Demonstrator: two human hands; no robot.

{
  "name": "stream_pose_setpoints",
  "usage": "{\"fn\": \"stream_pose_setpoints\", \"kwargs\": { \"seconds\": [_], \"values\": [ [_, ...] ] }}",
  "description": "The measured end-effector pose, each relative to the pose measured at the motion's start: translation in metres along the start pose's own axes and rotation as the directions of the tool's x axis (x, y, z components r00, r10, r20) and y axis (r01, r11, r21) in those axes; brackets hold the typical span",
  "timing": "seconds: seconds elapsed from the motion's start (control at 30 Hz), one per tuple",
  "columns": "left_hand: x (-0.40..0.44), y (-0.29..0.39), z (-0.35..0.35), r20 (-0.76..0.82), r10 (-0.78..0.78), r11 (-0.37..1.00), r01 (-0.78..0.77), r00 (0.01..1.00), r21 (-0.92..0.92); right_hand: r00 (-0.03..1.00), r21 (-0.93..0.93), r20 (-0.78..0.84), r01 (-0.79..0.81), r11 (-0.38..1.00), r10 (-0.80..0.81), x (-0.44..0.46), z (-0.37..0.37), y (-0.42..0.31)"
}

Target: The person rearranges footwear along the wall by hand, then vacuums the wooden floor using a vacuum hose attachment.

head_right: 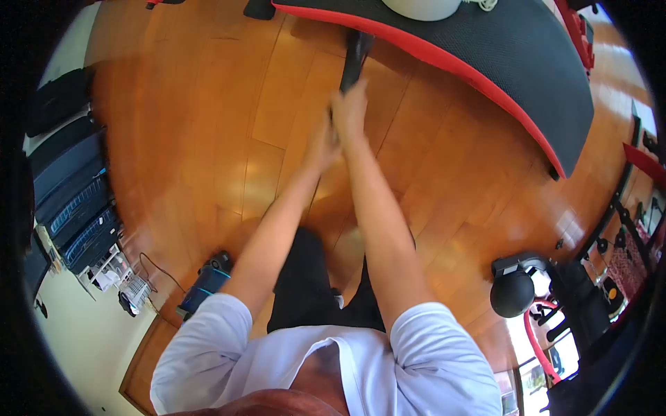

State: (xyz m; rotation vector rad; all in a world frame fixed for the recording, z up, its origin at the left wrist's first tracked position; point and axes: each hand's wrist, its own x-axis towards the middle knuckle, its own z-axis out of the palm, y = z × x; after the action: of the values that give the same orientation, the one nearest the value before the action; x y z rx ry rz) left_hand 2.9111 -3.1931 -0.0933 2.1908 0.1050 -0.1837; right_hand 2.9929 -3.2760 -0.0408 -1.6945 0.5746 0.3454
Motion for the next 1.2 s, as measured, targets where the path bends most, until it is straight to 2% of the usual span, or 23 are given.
{"fn": "stream_pose_setpoints", "kwargs": {
  "seconds": [0.07,0.13,0.2,0.3,0.33,0.37,0.4,0.47,0.5,0.57,0.6,0.67,0.7,0.77,0.8,0.83,0.87,0.9,1.0,1.03,1.1,1.13,1.2],
  "values": [
    [-0.071,0.031,-0.033,0.009,-0.005,0.995,0.004,1.0,0.1,0.983,0.001,0.121,-0.137,0.991,0.136,-0.07,0.002,0.015],
    [-0.119,0.049,-0.051,0.167,-0.362,0.93,0.344,0.917,0.129,0.986,-0.146,0.133,-0.081,0.986,0.101,-0.12,0.006,0.024],
    [-0.113,0.044,-0.053,0.152,-0.341,0.934,0.315,0.928,0.17,0.979,-0.104,0.165,-0.1,0.99,0.116,-0.114,0.005,0.014],
    [-0.053,0.032,-0.039,0.028,-0.212,0.946,0.212,0.977,-0.244,0.984,-0.062,0.158,-0.077,0.995,0.086,-0.056,0.015,-0.008],
    [-0.017,0.025,-0.038,-0.005,-0.13,0.963,0.125,0.991,-0.237,0.985,-0.019,0.138,-0.097,0.995,0.099,-0.03,0.02,-0.03],
    [0.019,0.019,-0.038,-0.039,-0.047,0.974,0.037,0.998,-0.225,0.993,0.02,0.106,-0.046,0.999,0.044,0.004,0.031,-0.03],
    [0.054,0.012,-0.037,-0.072,0.036,0.976,-0.051,0.997,-0.209,0.998,-0.052,0.033,0.057,0.997,-0.055,0.044,0.044,-0.027],
    [0.111,0.001,-0.041,-0.031,0.077,0.946,-0.083,0.997,-0.314,0.964,-0.154,-0.106,0.226,0.962,-0.243,0.084,0.054,-0.047],
    [0.117,0.015,-0.055,0.08,-0.014,0.983,0.029,0.997,-0.183,0.963,-0.151,-0.103,0.233,0.961,-0.249,0.095,0.057,-0.052],
    [0.128,0.05,-0.086,0.258,-0.238,0.97,0.215,0.936,0.114,0.962,-0.148,-0.096,0.242,0.959,-0.257,0.104,0.061,-0.058],
    [0.121,0.037,-0.078,0.153,-0.127,0.991,0.119,0.98,0.056,0.956,-0.089,-0.107,0.266,0.96,-0.275,0.092,0.059,-0.06],
    [0.086,0.007,-0.052,-0.083,0.084,0.996,-0.086,0.993,-0.019,0.995,-0.157,0.005,0.1,0.983,-0.1,0.058,0.052,-0.055],
    [0.056,0.001,-0.051,-0.06,-0.03,0.999,0.029,0.998,-0.016,0.992,-0.118,0.054,0.119,0.986,-0.113,0.042,0.055,-0.027],
    [-0.034,-0.003,-0.054,-0.047,-0.014,0.999,0.015,0.999,0.036,0.987,-0.015,0.159,-0.033,0.999,0.035,-0.033,0.047,0.003],
    [-0.078,-0.004,-0.056,-0.04,-0.006,0.998,0.008,0.999,0.061,0.983,-0.033,0.158,-0.088,0.996,0.092,-0.076,0.043,0.009],
    [-0.111,0.011,-0.068,-0.068,0.093,0.979,-0.079,0.993,0.189,0.975,-0.106,0.192,-0.095,0.99,0.114,-0.112,0.041,0.024],
    [-0.15,0.022,-0.077,0.017,-0.158,0.973,0.152,0.987,0.175,0.977,-0.118,0.206,-0.03,0.993,0.054,-0.143,0.041,0.044],
    [-0.174,0.029,-0.083,0.104,-0.396,0.91,0.374,0.912,0.181,0.967,-0.141,0.219,-0.103,0.985,0.132,-0.166,0.043,0.057],
    [-0.168,0.045,-0.101,0.195,-0.617,0.784,0.573,0.763,0.237,0.955,-0.133,0.253,-0.123,0.983,0.154,-0.167,0.046,0.042],
    [-0.156,0.037,-0.099,0.167,-0.574,0.815,0.539,0.802,0.213,0.946,-0.116,0.277,-0.14,0.983,0.167,-0.153,0.049,0.037],
    [-0.094,0.012,-0.087,0.035,-0.327,0.943,0.324,0.944,0.081,0.964,-0.06,0.243,-0.096,0.994,0.108,-0.091,0.062,0.006],
    [-0.049,0.001,-0.081,-0.049,-0.167,0.986,0.167,0.985,-0.005,0.969,-0.108,0.239,-0.037,0.993,0.062,-0.053,0.07,-0.01],
    [0.042,-0.015,-0.076,-0.166,0.053,0.987,-0.076,0.985,-0.14,0.977,-0.146,0.12,0.195,0.97,-0.178,0.039,0.104,-0.005]
  ]
}}
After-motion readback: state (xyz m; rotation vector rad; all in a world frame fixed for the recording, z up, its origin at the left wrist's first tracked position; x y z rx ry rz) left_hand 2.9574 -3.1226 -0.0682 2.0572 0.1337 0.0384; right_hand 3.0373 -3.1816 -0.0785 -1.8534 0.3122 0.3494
